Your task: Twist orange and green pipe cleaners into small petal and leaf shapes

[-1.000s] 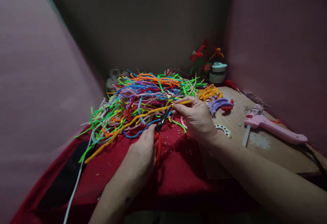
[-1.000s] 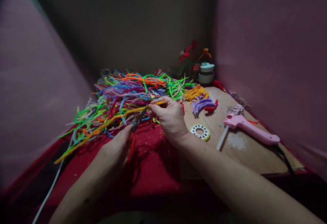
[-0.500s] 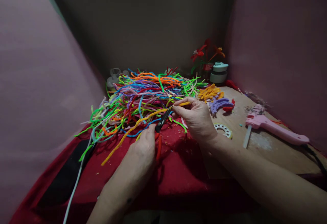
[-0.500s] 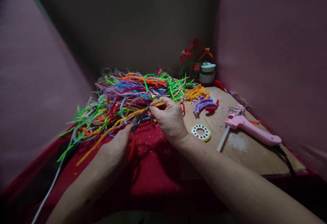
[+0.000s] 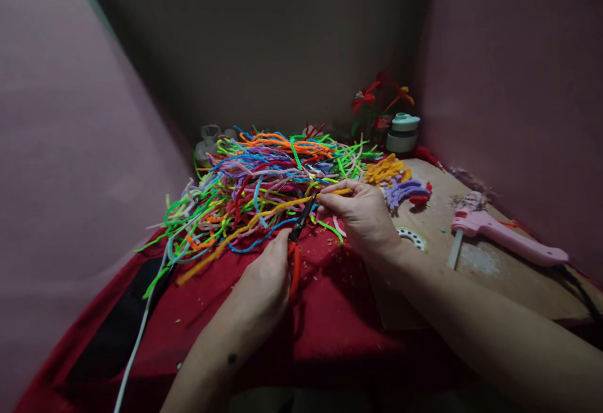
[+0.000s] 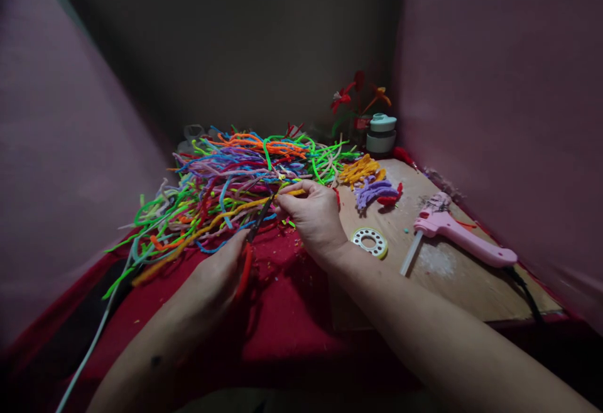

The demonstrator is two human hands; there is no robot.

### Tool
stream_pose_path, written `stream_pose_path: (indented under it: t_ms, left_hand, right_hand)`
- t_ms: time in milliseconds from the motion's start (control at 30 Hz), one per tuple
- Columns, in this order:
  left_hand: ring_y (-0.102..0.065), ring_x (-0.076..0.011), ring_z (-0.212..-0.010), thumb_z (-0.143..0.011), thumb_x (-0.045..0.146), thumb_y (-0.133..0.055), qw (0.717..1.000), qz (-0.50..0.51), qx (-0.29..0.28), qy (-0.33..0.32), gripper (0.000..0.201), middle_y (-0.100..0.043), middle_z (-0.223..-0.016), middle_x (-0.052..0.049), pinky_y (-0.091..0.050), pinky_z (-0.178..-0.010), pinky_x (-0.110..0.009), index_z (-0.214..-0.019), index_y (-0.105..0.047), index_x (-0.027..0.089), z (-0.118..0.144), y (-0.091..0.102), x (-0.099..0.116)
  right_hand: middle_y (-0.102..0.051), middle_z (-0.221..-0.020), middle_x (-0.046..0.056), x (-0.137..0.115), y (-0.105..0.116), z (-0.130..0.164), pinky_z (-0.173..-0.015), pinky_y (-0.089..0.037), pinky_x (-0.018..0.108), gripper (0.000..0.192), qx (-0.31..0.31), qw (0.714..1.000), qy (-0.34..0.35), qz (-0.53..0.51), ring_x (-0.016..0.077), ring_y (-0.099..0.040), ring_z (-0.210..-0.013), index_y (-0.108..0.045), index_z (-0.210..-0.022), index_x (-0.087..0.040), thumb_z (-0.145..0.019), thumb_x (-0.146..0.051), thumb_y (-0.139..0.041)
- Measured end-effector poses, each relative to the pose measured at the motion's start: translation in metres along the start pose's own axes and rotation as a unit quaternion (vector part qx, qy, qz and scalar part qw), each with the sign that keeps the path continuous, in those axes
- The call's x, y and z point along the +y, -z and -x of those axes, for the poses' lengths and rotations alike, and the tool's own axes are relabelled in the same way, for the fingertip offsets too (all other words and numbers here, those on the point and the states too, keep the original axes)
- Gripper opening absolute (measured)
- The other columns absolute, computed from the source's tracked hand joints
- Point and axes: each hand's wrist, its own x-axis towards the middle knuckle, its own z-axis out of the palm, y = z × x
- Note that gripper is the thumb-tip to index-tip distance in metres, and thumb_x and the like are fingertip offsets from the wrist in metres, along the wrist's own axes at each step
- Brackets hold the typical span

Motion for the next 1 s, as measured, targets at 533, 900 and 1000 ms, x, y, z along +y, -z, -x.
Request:
stream_pose_path:
  t_ms: [533,900,1000]
  left_hand:
    - [-0.066,-0.019,-0.085,-0.085,0.023,-0.038,0.987,0.147,-0.027,0.065,0.047,-0.067,-0.1,-0.012,-0.052,-0.076,-0.03,-0.13,-0.04,0.012,-0.006,0.023,0.009]
    - [-0.061,-0.0191,-0.09,-0.087,0.026,-0.04,0.992,-0.026,-0.123,0.002,0.035,-0.065,-0.103,-0.008,-0.047,-0.079,-0.029,-0.116,-0.059,0.024,-0.005,0.029,-0.025]
    - [-0.059,-0.0209,-0.088,-0.084,0.024,-0.046,0.991,-0.048,-0.12,-0.021,0.032,-0.065,-0.095,-0.01,-0.046,-0.08,-0.032,-0.11,-0.063,0.022,-0.016,0.017,-0.025]
  right_hand:
    - [-0.06,-0.051,-0.001,0.003,0.002,-0.003,-0.051,-0.048,0.025,0.016,0.016,0.999,-0.029,-0.028,0.0109,-0.058,-0.046,-0.058,-0.064,-0.014,-0.055,-0.016,-0.071]
    - [-0.06,-0.054,-0.001,-0.008,0.007,-0.009,-0.049,-0.043,0.023,0.015,0.025,0.996,0.011,-0.086,0.0092,-0.055,-0.048,-0.057,-0.065,-0.015,-0.058,-0.015,-0.069]
    - [-0.058,-0.053,-0.002,-0.007,0.006,-0.009,-0.05,-0.044,0.025,0.016,0.013,0.994,-0.011,-0.107,0.0093,-0.054,-0.048,-0.057,-0.065,-0.015,-0.057,-0.015,-0.071]
